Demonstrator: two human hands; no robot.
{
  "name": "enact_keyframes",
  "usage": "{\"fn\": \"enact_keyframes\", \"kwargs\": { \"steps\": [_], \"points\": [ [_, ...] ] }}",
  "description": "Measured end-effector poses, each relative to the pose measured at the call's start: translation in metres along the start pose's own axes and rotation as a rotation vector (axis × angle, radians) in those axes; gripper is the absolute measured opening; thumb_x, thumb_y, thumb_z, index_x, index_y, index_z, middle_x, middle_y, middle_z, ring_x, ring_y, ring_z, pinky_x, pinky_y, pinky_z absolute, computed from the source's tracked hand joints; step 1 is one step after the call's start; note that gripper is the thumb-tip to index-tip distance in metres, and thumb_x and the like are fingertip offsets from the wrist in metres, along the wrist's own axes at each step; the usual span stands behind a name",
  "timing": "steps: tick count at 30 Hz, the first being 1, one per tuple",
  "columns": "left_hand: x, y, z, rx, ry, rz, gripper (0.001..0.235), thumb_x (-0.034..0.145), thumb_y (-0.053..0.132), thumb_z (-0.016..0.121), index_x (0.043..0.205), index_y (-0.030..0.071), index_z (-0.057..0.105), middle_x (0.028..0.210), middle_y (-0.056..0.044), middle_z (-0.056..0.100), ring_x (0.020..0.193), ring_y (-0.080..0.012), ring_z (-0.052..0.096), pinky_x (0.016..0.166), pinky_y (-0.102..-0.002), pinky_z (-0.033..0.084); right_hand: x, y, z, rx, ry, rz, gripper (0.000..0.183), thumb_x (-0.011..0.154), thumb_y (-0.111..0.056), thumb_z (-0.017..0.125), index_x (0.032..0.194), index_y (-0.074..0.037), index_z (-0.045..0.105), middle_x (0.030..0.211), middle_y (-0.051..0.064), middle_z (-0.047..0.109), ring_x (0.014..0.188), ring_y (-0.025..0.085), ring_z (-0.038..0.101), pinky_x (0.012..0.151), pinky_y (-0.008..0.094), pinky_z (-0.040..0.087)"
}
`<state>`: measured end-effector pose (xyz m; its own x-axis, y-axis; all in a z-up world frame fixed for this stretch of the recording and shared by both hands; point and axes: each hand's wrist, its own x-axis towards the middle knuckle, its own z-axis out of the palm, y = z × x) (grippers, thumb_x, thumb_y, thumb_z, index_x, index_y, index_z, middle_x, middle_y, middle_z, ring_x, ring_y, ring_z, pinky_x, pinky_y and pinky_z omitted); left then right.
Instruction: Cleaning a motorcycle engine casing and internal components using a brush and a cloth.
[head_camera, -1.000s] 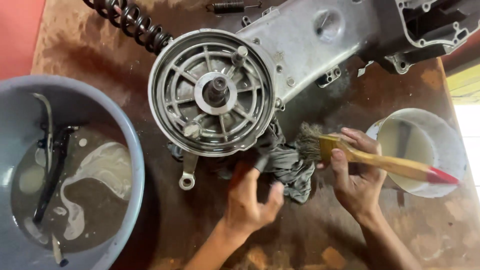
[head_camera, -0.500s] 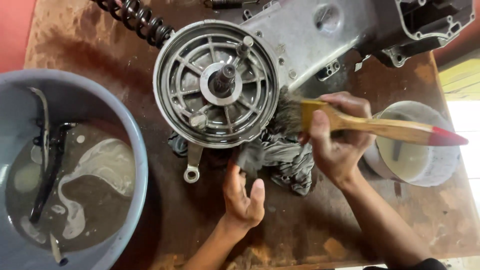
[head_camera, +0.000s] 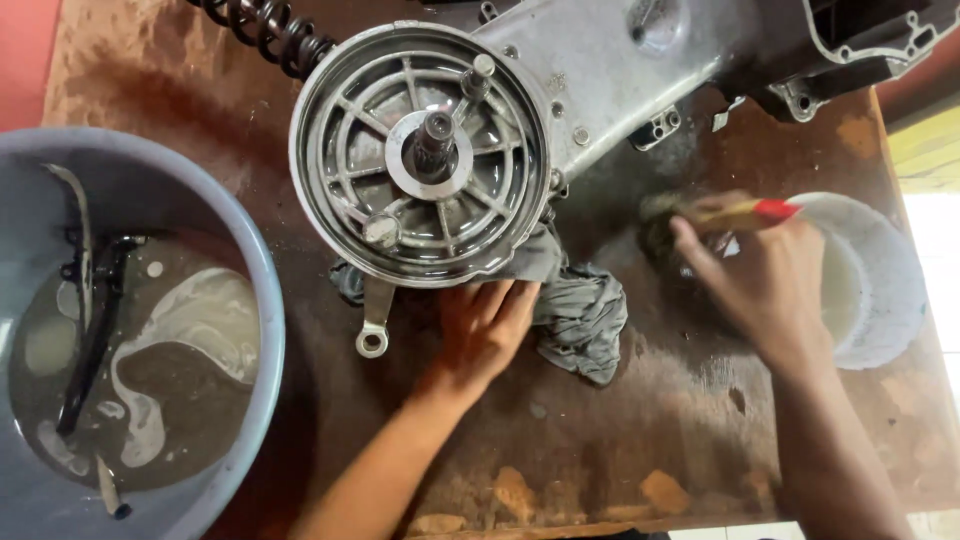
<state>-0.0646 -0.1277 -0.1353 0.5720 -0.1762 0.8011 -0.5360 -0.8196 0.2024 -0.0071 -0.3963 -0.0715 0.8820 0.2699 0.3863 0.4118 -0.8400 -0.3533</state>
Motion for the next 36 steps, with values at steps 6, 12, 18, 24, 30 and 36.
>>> {"fn": "enact_keyframes", "kwargs": {
  "steps": [6,12,18,24,30,36],
  "points": [
    [-0.01,-0.019,-0.003,-0.161,0.031,0.129,0.023,0.088,-0.004,0.072,0.11,0.001,0.075,0.107,-0.011,0.074,0.111,-0.0333,0.068,0.105,-0.05,0.05,0.002,-0.005,0.006,-0.226,0.092,-0.046,0.036,0.083,-0.031,0.086,0.094,0.001,0.076,0.087,0.013,0.072,0.08,0.031,0.069,0.083,0.048,0.048],
    [0.021,0.019,-0.005,-0.001,0.091,-0.119,0.02,0.085,0.004,0.08,0.104,-0.003,0.077,0.096,-0.013,0.077,0.103,-0.0294,0.07,0.1,-0.047,0.047,-0.015,0.032,-0.028,-0.194,-0.04,0.402,0.039,0.102,-0.032,0.077,0.114,0.005,0.072,0.084,0.019,0.074,0.074,0.029,0.07,0.078,0.04,0.055],
    [0.0,0.024,-0.009,-0.258,0.15,-0.082,0.008,0.09,-0.001,0.078,0.086,0.005,0.076,0.074,-0.005,0.067,0.084,-0.0209,0.065,0.085,-0.034,0.056,-0.058,0.157,-0.003,-0.377,-0.364,0.636,0.045,0.105,-0.044,0.075,0.107,0.001,0.076,0.085,0.024,0.076,0.079,0.037,0.071,0.078,0.048,0.056],
    [-0.061,0.009,0.03,-0.638,-0.036,-1.195,0.017,0.088,0.004,0.069,0.105,0.003,0.07,0.082,-0.002,0.061,0.071,-0.013,0.048,0.061,-0.031,0.043,-0.074,0.211,0.023,-0.436,-0.423,0.484,0.036,0.09,-0.036,0.073,0.11,-0.006,0.076,0.096,0.022,0.076,0.085,0.04,0.073,0.082,0.051,0.056],
    [-0.039,-0.007,0.03,-1.07,-0.146,-1.115,0.015,0.106,0.015,0.058,0.105,0.001,0.063,0.103,-0.001,0.064,0.097,-0.0104,0.057,0.09,-0.03,0.05,-0.124,0.31,0.031,0.023,-0.211,0.348,0.024,0.101,-0.022,0.069,0.108,0.001,0.067,0.101,0.02,0.072,0.09,0.029,0.072,0.087,0.041,0.057],
    [0.024,0.013,0.008,-1.593,0.079,-1.486,0.035,0.09,0.02,0.061,0.122,0.008,0.057,0.107,0.007,0.066,0.098,-0.005,0.061,0.095,-0.028,0.046,-0.121,0.332,0.021,0.186,-0.159,0.324,0.014,0.106,-0.009,0.065,0.111,0.004,0.063,0.102,0.017,0.07,0.093,0.024,0.071,0.09,0.039,0.058]
  ]
}}
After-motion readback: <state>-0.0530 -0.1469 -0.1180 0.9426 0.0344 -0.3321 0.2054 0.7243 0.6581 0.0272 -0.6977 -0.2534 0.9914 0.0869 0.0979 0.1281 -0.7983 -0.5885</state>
